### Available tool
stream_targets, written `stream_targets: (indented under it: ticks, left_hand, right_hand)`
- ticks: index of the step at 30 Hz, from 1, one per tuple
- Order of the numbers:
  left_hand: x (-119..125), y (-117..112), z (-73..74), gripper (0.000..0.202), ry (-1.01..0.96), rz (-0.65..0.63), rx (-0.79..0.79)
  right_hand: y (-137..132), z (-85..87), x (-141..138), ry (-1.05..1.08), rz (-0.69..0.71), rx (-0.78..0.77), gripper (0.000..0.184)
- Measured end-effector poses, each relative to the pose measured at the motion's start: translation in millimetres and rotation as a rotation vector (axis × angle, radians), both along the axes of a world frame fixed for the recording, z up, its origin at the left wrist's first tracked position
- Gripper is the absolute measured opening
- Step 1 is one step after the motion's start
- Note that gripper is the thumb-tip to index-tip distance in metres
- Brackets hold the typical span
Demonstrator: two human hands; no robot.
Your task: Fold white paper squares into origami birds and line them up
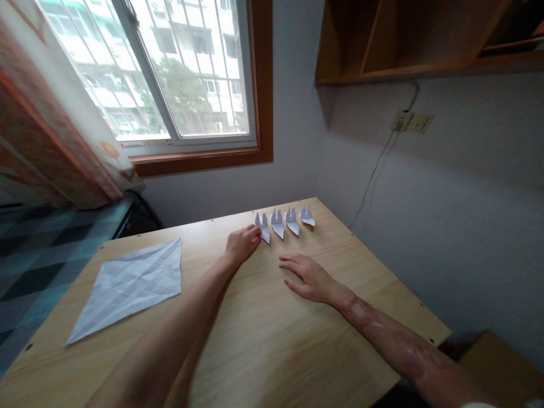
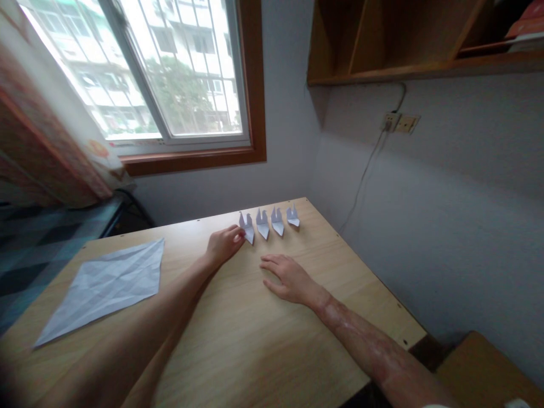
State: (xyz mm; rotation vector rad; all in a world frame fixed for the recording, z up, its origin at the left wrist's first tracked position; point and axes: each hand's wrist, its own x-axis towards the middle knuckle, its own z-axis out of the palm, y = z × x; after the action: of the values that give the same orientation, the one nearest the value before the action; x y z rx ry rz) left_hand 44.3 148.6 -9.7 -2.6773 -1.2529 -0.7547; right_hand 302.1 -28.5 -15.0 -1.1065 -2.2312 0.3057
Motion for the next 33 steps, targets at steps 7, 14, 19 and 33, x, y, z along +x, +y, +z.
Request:
stream_targets:
  ticks: [7,14,19,33]
  left_hand:
    - [-2.9,-1.9,1.0,0.023,-0.014,0.014,-0.043]
    - [-11.0,-14.2,6.2,0.027,-0.042,0.031,-0.036]
    - [-43.4,-51.5,17.4,0.023,-0.048,0.025,-0.020]
    - [-313.1,-165.0,35.7,0.076,0.140,0.447,-0.095]
  right_hand:
    - [1.1,-1.6,0.4,0.000,-0.002,-0.003,0.044]
    - [0.1,-1.1,1.1,-0.013,-0.009,-0.013,0.043]
    - [-0.8,-0.1,1.3,-0.023,-0.008,-0.017,0.043]
    - [-2.3,-7.0,3.3,-0.026,0.001,-0.015,0.043]
